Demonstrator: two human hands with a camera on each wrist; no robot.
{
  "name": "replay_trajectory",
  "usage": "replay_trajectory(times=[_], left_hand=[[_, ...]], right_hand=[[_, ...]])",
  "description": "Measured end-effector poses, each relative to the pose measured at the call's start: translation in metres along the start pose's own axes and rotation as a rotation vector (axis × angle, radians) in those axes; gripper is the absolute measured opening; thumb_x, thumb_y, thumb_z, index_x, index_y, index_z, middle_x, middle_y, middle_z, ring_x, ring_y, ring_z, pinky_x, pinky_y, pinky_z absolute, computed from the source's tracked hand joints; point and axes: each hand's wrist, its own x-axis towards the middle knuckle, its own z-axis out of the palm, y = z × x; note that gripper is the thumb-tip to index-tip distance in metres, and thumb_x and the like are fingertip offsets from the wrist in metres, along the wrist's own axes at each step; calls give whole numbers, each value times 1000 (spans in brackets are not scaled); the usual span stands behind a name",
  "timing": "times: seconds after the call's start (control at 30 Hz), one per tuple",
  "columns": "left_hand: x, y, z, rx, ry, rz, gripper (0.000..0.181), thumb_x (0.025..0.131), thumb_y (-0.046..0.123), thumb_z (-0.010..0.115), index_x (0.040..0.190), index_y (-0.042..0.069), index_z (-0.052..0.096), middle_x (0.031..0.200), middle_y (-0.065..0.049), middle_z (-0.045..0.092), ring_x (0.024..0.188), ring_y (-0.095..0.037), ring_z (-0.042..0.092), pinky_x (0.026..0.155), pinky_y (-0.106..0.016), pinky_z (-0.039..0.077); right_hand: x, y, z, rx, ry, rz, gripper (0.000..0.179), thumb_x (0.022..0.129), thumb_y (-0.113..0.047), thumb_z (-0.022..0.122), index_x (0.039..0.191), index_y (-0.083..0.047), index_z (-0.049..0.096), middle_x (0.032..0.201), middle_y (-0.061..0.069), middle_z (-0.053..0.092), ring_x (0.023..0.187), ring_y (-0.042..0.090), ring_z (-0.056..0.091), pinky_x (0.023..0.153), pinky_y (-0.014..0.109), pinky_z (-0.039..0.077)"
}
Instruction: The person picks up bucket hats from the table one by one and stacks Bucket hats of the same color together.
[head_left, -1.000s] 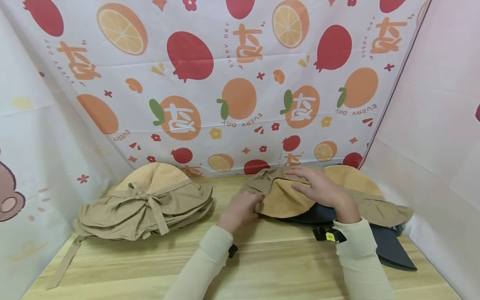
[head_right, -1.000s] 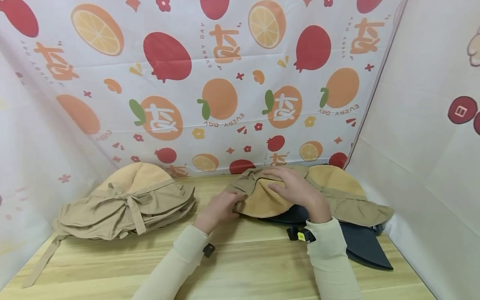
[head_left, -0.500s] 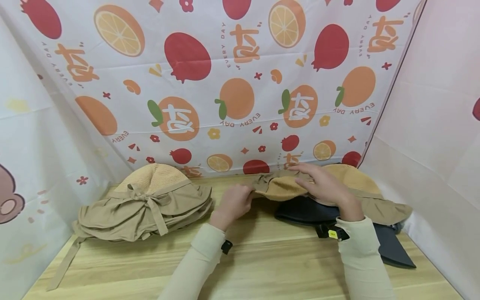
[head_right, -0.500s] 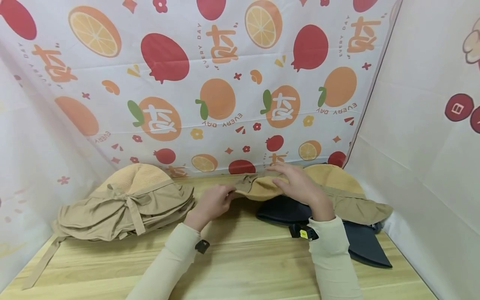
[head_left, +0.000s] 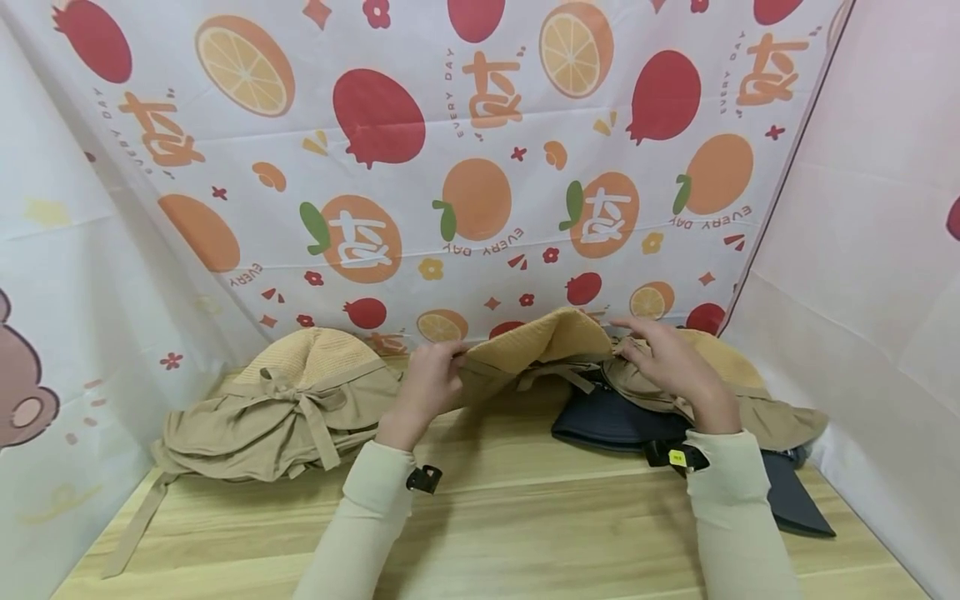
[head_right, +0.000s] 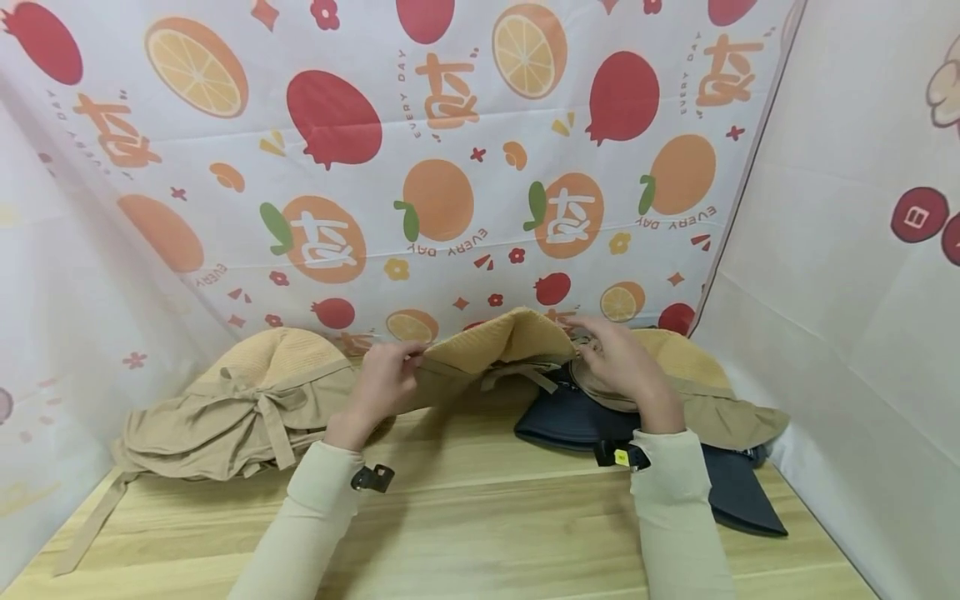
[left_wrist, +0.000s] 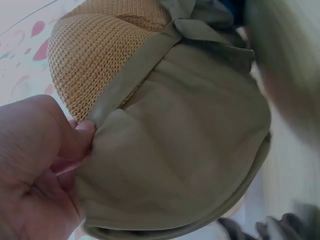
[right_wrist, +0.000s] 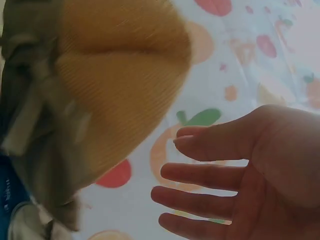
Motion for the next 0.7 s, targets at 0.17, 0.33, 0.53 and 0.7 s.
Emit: replay_trajectory(times=[0.17, 0.33, 0.53, 0.7], left_hand=[[2, 0, -13, -34, 27, -5, 22, 81, -15, 62, 77, 4, 72, 67, -8, 69, 56, -17, 45, 59, -36, 46], [2, 2, -21, -72, 1, -29, 20, 86, -14, 63, 88, 2, 76, 81, -13, 77, 69, -25, 68, 70, -45, 58], [2, -1, -29, -109, -17, -56, 20, 89, -13, 62, 94, 0, 76, 88, -16, 78, 80, -31, 74, 76, -48, 59], [1, -4, -31, -102, -38, -61, 18, 90, -10, 59, 92, 0, 73, 81, -13, 74, 68, -23, 64, 67, -40, 53]], right_hand=[[8, 27, 16, 15, -48, 87, 52, 102, -9, 62, 152, -3, 48, 150, 25, 54, 132, 50, 55, 104, 65, 48], [10, 48, 28, 11, -47, 91, 35, 100, -10, 66, 134, -1, 66, 129, 24, 68, 117, 44, 63, 98, 62, 52], [11, 53, 33, -5, -29, 24, 16, 96, -6, 70, 111, -3, 76, 109, 18, 75, 103, 36, 68, 92, 59, 56], [12, 51, 35, 6, 32, 27, 13, 99, -5, 66, 108, -2, 75, 102, 17, 75, 92, 32, 69, 79, 48, 57]])
